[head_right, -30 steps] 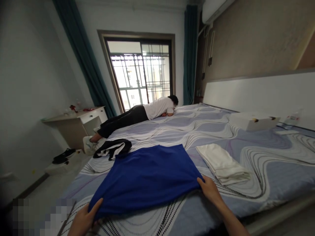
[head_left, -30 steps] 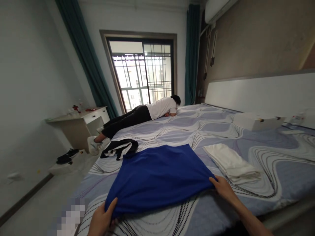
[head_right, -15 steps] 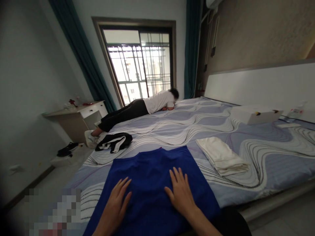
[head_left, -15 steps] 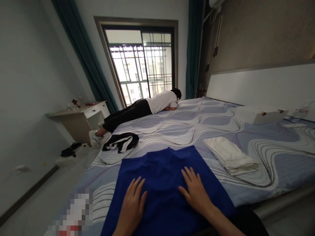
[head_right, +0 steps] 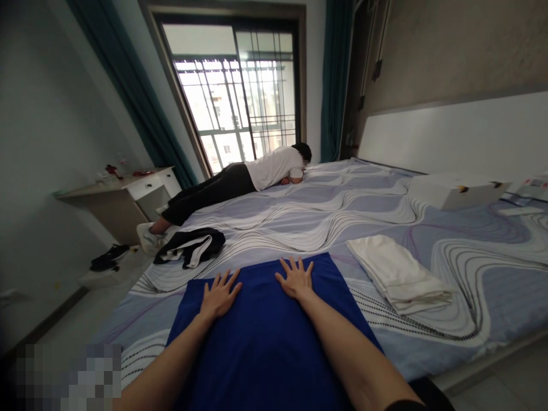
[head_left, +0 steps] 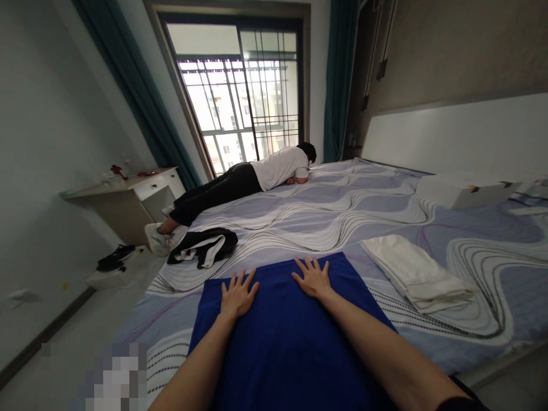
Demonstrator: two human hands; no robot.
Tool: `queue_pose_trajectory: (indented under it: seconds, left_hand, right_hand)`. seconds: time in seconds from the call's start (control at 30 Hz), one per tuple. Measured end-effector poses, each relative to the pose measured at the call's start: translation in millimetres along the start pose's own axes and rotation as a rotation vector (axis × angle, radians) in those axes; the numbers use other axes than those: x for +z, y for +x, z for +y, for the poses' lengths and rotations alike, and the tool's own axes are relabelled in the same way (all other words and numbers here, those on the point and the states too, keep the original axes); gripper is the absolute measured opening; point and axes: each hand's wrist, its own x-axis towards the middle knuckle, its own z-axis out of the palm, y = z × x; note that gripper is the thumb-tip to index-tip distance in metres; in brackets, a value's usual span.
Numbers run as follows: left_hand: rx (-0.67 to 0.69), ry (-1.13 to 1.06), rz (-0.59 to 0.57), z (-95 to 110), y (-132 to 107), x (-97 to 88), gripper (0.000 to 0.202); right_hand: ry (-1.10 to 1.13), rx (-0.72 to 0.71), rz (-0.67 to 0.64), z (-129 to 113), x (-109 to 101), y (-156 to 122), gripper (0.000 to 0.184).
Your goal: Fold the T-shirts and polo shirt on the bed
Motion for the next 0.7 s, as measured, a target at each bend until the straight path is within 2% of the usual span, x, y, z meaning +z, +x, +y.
queue_pose_trajectory:
  seconds: [0.1, 0.2, 0.3, 0.43, 0.57, 0.63, 0.7]
  left_hand:
    - [-0.081, 0.008, -0.019, -30.7, 10.5, -2.9, 0.065]
    - [-0.117, 0.044, -0.005, -57.7, 15.3, -4.5, 0.063]
    - [-0.138, 0.064, -0.015, -74.4, 14.9, -7.6, 0.063]
    - [-0.168, 0.066, -0.035, -92.0, 3.6, -13.8, 0.062]
    - [-0.146, 0.039, -0.001, -117.2, -29.2, -14.0, 0.061]
    - [-0.140, -0.032, 0.050, -130.3, -60.2, -11.5, 0.062]
    - [-0.116, -0.154, 0.109, -140.9, -104.0, -8.2, 0.065]
  right_hand:
    - [-0.006, 0.086, -0.014, 34.9, -6.9, 19.3, 0.076]
    - [-0.024, 0.125, -0.005, 80.5, -12.7, 26.2, 0.071]
    - [-0.054, 0.111, 0.034, 128.1, -15.5, 17.5, 0.064]
    - [-0.093, 0.129, 0.086, 177.9, -16.0, -12.4, 0.062]
    - [-0.080, 0.068, 0.126, 201.4, -17.8, -51.4, 0.063]
    - [0.007, 0.041, 0.143, 204.4, -20.5, -76.8, 0.065]
    - [0.173, 0.016, 0.147, 203.8, -23.6, -110.5, 0.072]
